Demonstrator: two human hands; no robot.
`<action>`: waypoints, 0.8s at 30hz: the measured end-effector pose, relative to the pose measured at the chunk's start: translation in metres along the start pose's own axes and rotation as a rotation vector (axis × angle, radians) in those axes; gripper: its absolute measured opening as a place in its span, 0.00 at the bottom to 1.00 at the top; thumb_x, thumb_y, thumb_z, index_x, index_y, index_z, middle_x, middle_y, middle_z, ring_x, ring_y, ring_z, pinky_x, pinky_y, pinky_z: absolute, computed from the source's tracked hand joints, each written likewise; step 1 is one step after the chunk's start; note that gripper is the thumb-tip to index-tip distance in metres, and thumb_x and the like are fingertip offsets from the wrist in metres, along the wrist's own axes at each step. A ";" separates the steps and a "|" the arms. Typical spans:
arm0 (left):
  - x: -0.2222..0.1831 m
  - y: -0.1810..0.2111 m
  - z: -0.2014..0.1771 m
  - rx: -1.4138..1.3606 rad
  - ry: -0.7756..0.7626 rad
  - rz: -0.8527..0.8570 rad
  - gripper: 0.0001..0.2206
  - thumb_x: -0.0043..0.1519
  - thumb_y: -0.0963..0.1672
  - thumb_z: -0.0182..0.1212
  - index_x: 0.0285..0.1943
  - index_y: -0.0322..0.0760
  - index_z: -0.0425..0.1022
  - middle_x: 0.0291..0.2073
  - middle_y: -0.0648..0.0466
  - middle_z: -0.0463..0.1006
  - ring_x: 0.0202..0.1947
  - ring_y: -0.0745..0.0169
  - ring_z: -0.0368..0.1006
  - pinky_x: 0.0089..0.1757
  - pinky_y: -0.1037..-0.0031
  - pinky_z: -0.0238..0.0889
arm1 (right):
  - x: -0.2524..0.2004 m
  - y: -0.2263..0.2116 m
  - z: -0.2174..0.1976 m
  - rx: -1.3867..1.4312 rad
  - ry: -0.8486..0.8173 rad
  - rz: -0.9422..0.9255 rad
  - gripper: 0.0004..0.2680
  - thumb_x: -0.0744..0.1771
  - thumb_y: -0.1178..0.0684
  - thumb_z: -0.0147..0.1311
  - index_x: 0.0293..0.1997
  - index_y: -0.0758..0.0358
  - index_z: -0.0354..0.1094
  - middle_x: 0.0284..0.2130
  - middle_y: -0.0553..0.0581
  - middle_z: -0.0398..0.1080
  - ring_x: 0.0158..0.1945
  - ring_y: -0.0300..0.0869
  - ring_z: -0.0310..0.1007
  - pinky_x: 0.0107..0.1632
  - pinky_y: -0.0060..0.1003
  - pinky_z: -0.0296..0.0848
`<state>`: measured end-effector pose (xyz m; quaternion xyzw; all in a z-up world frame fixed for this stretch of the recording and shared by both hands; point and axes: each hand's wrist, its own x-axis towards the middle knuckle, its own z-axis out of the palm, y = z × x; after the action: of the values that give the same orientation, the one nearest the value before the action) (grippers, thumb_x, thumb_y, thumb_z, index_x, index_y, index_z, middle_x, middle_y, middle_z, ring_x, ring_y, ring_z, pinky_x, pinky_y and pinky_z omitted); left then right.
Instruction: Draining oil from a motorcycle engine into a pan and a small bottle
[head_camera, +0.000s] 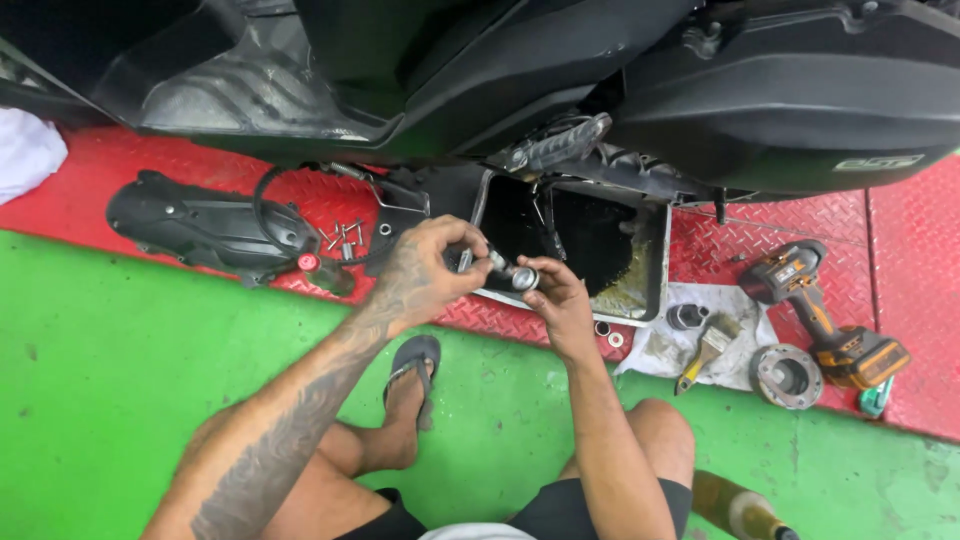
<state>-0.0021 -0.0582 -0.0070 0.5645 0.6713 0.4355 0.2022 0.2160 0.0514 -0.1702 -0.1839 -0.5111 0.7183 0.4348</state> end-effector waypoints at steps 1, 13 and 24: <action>-0.004 0.006 0.004 0.004 -0.013 -0.001 0.09 0.52 0.48 0.78 0.39 0.56 0.82 0.44 0.66 0.85 0.52 0.58 0.81 0.54 0.69 0.73 | -0.006 -0.003 0.005 0.007 0.012 0.001 0.20 0.64 0.60 0.73 0.61 0.69 0.72 0.61 0.68 0.77 0.66 0.50 0.77 0.68 0.46 0.74; -0.003 0.044 0.002 -0.085 -0.284 0.096 0.07 0.58 0.46 0.74 0.42 0.47 0.83 0.37 0.51 0.86 0.47 0.43 0.83 0.51 0.56 0.75 | -0.040 -0.024 0.012 0.064 0.096 -0.102 0.26 0.57 0.41 0.77 0.51 0.72 0.74 0.52 0.70 0.80 0.63 0.52 0.79 0.66 0.45 0.76; -0.005 0.033 0.022 -0.152 -0.347 -0.110 0.03 0.64 0.45 0.68 0.44 0.48 0.86 0.33 0.54 0.89 0.42 0.54 0.86 0.48 0.61 0.75 | -0.043 -0.032 0.015 0.027 -0.013 -0.008 0.40 0.53 0.38 0.77 0.68 0.78 0.70 0.52 0.67 0.78 0.60 0.47 0.76 0.68 0.44 0.72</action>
<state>0.0356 -0.0552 0.0069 0.5767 0.6213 0.3696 0.3805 0.2430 0.0104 -0.1433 -0.1711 -0.5048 0.7245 0.4370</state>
